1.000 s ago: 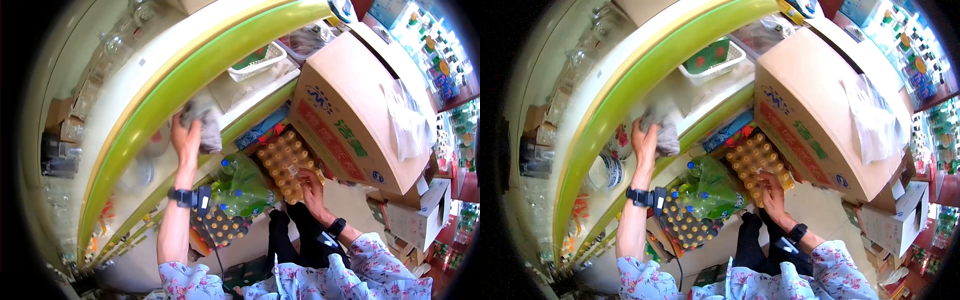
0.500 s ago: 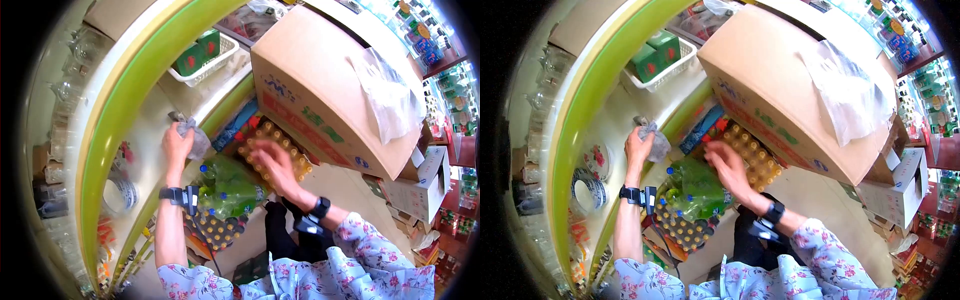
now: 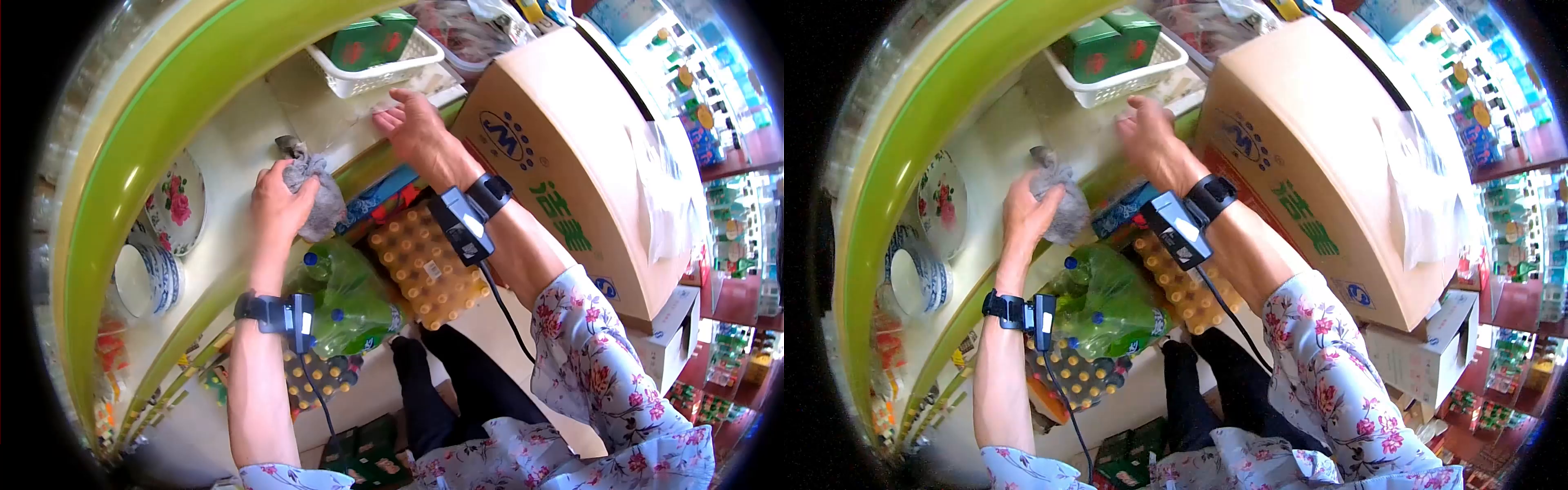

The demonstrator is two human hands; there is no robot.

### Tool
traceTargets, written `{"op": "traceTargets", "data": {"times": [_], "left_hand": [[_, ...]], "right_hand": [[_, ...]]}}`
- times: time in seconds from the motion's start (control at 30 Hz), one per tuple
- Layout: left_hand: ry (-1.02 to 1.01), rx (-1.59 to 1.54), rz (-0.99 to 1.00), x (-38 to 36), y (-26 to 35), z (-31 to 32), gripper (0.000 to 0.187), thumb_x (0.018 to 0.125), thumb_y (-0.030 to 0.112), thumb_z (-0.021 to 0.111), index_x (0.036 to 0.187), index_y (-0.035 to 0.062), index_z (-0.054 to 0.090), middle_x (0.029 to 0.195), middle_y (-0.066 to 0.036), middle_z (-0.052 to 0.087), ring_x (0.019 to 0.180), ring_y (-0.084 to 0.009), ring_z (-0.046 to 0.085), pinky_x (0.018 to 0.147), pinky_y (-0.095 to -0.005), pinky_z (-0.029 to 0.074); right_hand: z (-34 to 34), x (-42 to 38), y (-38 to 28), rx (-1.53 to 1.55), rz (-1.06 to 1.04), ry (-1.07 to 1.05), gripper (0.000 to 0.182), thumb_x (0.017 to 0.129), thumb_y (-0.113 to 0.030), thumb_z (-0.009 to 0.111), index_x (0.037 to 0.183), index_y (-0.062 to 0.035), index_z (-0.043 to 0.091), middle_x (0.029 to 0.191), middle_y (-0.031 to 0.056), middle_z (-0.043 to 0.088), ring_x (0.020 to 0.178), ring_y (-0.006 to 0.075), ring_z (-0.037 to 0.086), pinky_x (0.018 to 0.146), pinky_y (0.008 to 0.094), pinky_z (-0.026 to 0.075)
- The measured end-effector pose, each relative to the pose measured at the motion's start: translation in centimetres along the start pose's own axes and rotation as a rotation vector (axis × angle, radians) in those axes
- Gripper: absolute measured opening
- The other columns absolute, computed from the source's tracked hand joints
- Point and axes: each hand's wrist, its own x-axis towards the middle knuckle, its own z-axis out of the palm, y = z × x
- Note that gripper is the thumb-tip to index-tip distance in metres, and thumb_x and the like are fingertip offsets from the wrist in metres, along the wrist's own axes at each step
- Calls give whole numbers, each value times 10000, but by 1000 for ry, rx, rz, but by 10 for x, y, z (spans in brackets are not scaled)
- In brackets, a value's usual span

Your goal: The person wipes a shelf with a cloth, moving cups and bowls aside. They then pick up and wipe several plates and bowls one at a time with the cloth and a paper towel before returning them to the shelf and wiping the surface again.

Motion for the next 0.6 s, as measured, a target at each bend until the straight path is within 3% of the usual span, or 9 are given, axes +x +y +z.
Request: {"op": "traceTargets", "data": {"times": [0.1, 0.13, 0.23, 0.27, 0.4, 0.5, 0.53, 0.6], "left_hand": [[63, -34, 19, -3, -4, 1, 420, 744, 291, 701, 1063, 20, 661, 984, -194, 687, 943, -338, 655, 835, -379, 496], [64, -62, 21, -1, -7, 2, 425, 740, 296, 705, 1059, 19, 661, 986, -199, 684, 946, -341, 652, 836, -381, 496], [-54, -239, -68, 7, -19, 3, 506, 722, 343, 706, 1126, 48, 630, 1048, -221, 640, 998, -378, 616, 878, -418, 486], [-113, -315, -111, 8, -24, 4, 546, 716, 364, 705, 1163, 64, 615, 1078, -229, 619, 1023, -394, 598, 897, -435, 481], [108, -124, -74, -3, 2, 2, 499, 739, 291, 676, 1138, -2, 607, 1068, -257, 632, 1005, -388, 609, 882, -419, 482], [110, -184, -50, -2, -3, 4, 509, 739, 293, 677, 1147, -1, 601, 1075, -257, 625, 1019, -395, 598, 898, -423, 474], [108, -171, -48, -2, -4, 4, 512, 739, 292, 680, 1155, 5, 598, 1047, -248, 631, 1019, -390, 599, 903, -424, 472], [113, -170, -77, -3, 0, 2, 508, 741, 288, 681, 1157, 10, 595, 1052, -243, 627, 1020, -388, 597, 898, -427, 474]], "right_hand": [[3, 12, -2, 138, 82, 42, 186, 935, -187, 538, 909, -28, 444, 766, 54, 507, 600, 193, 530, 572, 305, 500], [0, 14, 0, 231, 54, -96, 148, 925, -119, 543, 933, -10, 443, 797, 83, 532, 607, 198, 559, 589, 304, 535], [-19, 75, 1, 162, 72, -66, 114, 906, -15, 571, 946, 3, 466, 853, 123, 572, 720, 229, 588, 733, 332, 538], [-17, 68, -1, 173, 89, -91, 138, 888, 46, 567, 967, 22, 455, 854, 125, 571, 719, 233, 591, 732, 339, 553], [1, 16, 4, -34, -7, -125, 122, 906, 22, 503, 1001, 56, 434, 884, 149, 533, 679, 209, 570, 566, 240, 534], [-10, -1, -6, -67, 78, -186, 152, 938, -26, 478, 1032, 78, 416, 1011, 194, 512, 889, 284, 582, 679, 309, 554], [-15, -4, -11, -47, 103, -187, 353, 958, -129, 487, 1190, 112, 373, 1190, 242, 463, 1118, 356, 515, 852, 384, 522], [-15, -20, -19, -237, -93, -109, 495, 954, -195, 512, 1310, 85, 312, 1312, 255, 387, 1230, 372, 437, 950, 429, 467]]}}
